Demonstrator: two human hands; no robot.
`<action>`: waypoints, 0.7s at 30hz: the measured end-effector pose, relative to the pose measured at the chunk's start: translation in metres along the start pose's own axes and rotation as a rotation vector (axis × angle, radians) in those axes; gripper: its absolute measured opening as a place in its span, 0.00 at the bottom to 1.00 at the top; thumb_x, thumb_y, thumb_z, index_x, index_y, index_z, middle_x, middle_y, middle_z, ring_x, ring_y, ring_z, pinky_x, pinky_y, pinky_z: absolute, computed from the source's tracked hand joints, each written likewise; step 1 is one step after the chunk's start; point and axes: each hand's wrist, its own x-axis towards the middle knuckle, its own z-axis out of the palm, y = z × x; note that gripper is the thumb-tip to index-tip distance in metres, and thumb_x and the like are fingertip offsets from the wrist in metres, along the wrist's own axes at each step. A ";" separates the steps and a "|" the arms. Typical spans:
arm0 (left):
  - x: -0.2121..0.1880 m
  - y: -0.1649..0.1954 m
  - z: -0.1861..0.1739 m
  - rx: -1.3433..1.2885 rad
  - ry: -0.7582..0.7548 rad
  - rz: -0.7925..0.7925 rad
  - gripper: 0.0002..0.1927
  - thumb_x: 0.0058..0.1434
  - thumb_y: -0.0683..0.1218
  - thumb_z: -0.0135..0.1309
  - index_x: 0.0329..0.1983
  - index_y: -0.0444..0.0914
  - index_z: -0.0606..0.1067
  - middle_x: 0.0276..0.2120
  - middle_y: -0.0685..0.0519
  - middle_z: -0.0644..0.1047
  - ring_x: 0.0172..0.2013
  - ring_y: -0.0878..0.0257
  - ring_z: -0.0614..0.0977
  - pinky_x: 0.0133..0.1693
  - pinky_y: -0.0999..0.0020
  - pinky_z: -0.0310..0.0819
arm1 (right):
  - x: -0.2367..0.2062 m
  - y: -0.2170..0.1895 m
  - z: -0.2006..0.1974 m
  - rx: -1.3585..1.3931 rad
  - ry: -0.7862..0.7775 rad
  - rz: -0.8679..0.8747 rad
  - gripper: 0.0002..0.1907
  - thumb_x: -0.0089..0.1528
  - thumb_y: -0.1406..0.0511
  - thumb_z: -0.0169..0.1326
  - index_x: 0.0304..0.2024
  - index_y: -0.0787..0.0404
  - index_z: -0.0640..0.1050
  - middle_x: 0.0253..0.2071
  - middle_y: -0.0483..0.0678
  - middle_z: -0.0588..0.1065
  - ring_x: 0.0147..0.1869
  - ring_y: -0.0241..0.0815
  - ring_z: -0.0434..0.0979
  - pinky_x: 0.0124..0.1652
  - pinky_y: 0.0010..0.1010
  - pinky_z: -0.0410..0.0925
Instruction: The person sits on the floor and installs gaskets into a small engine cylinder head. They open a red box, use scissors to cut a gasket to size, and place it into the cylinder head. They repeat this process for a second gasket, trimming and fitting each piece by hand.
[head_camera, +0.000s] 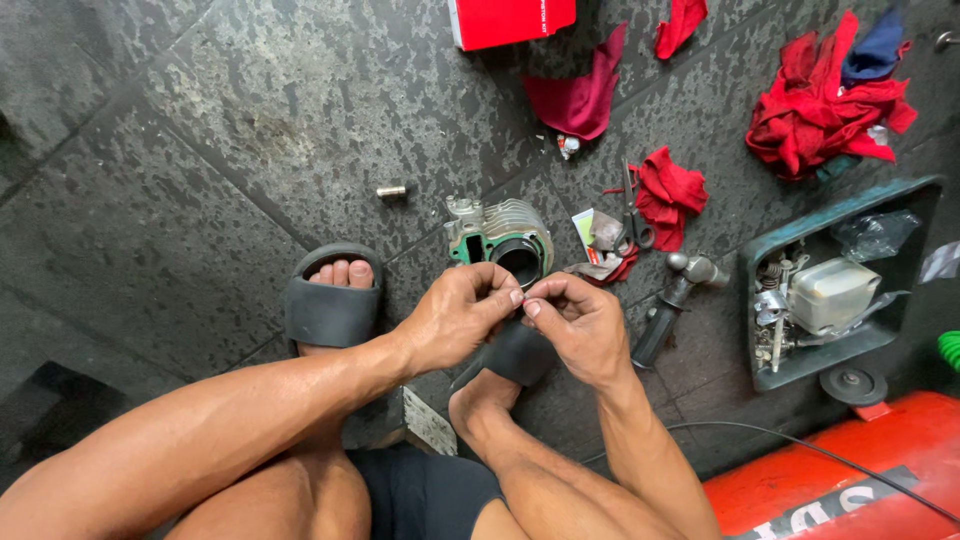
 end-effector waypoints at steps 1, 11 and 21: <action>0.000 0.000 0.001 0.019 0.014 0.025 0.11 0.67 0.47 0.53 0.38 0.33 0.77 0.27 0.57 0.77 0.25 0.71 0.75 0.27 0.72 0.72 | 0.000 0.002 0.000 -0.004 -0.003 0.018 0.05 0.64 0.72 0.58 0.42 0.68 0.79 0.34 0.45 0.78 0.36 0.31 0.76 0.37 0.22 0.71; 0.010 0.001 -0.012 -0.098 0.205 0.015 0.11 0.64 0.46 0.57 0.38 0.32 0.78 0.25 0.56 0.78 0.24 0.71 0.75 0.27 0.73 0.71 | 0.045 0.009 -0.007 -0.119 0.278 -0.059 0.08 0.65 0.68 0.58 0.42 0.68 0.80 0.33 0.41 0.78 0.34 0.25 0.73 0.35 0.18 0.66; 0.009 0.007 -0.023 -0.045 0.238 0.023 0.10 0.64 0.47 0.57 0.38 0.33 0.78 0.25 0.57 0.77 0.24 0.72 0.74 0.26 0.74 0.70 | 0.054 0.006 -0.001 -0.242 0.257 -0.040 0.10 0.64 0.66 0.59 0.42 0.68 0.82 0.32 0.41 0.78 0.33 0.26 0.73 0.34 0.19 0.67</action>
